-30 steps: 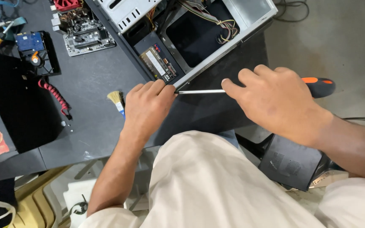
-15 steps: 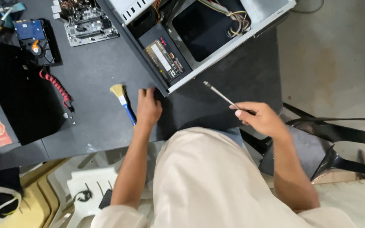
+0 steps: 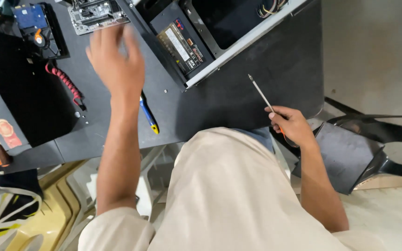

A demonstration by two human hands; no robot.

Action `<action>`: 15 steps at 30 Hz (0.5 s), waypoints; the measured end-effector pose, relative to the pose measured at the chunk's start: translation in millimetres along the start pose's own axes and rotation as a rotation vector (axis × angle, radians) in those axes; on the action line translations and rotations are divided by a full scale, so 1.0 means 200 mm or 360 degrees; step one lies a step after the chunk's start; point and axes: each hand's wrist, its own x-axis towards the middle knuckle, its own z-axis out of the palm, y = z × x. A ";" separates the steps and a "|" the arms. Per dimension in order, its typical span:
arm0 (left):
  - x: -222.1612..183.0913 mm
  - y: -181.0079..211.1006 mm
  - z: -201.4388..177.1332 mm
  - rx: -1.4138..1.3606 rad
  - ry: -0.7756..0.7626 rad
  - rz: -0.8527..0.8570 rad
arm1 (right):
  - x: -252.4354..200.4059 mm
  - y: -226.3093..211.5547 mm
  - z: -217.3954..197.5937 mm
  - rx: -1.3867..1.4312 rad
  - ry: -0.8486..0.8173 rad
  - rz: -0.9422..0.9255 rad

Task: Installing a power supply unit into a desktop computer case and securing it with screws using a screwdriver.

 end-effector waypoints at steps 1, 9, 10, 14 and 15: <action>0.13 0.12 -0.04 0.0034 0.0108 0.0176 | -0.02 -0.05 0.01 0.0045 -0.0040 0.0019; 0.17 0.41 0.42 0.0659 -0.0381 0.0223 | 0.01 0.06 0.04 0.0177 0.0026 0.0001; 0.16 0.41 0.45 0.0660 -0.0469 0.0097 | 0.00 0.08 0.04 0.0234 0.0014 -0.0007; 0.30 0.28 0.54 0.0587 -0.1022 -0.0087 | -0.01 0.24 0.02 0.0214 -0.0001 -0.0138; 0.38 0.33 0.49 0.0476 -0.1301 -0.0257 | -0.01 0.23 0.02 0.0169 -0.0011 -0.0132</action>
